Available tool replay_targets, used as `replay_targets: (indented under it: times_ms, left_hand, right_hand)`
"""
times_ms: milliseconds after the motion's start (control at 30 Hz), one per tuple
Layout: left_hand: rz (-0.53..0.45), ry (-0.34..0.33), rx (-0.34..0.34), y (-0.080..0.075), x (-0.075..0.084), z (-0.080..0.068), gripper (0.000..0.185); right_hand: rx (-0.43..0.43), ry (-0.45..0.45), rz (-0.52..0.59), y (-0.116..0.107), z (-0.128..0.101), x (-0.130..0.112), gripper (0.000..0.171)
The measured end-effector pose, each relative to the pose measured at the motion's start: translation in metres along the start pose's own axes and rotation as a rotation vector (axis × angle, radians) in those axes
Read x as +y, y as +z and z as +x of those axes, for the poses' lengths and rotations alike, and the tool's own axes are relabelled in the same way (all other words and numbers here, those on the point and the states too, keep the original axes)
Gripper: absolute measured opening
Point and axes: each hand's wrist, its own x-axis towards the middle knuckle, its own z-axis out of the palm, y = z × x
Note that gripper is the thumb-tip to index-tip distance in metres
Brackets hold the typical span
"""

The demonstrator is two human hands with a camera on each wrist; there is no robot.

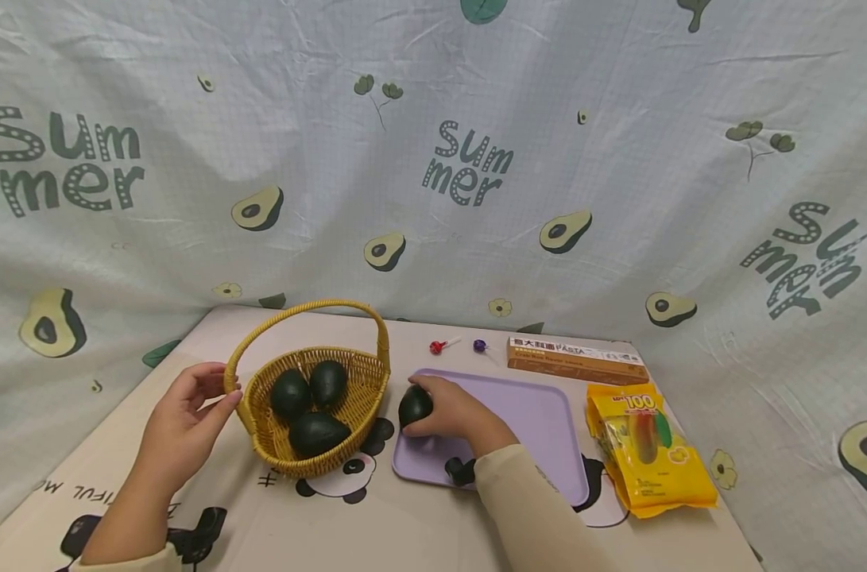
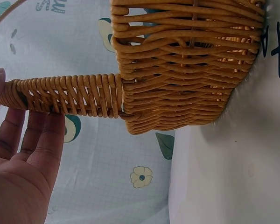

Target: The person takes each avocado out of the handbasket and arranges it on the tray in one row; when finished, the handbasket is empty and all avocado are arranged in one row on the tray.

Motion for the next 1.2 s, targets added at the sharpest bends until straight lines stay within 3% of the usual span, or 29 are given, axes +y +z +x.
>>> replay_targets:
  times_ms: [333,700,867,1200]
  left_hand:
    - [-0.004,-0.002,0.001,0.000,0.000,-0.001,0.038]
    - [-0.010,0.004,-0.003,0.000,0.001,-0.001,0.039]
    - [-0.015,0.004,-0.001,0.000,0.002,-0.001,0.039]
    - [0.011,-0.012,-0.010,0.000,0.000,0.001,0.038]
  right_hand:
    - [0.044,-0.002,-0.031,-0.010,-0.013,-0.014,0.081]
    - [0.072,-0.126,-0.048,-0.022,-0.015,-0.039,0.063]
    - [0.033,-0.173,-0.046,-0.028,-0.008,-0.059,0.056]
    - [-0.072,-0.175,-0.033,-0.030,0.011,-0.094,0.054]
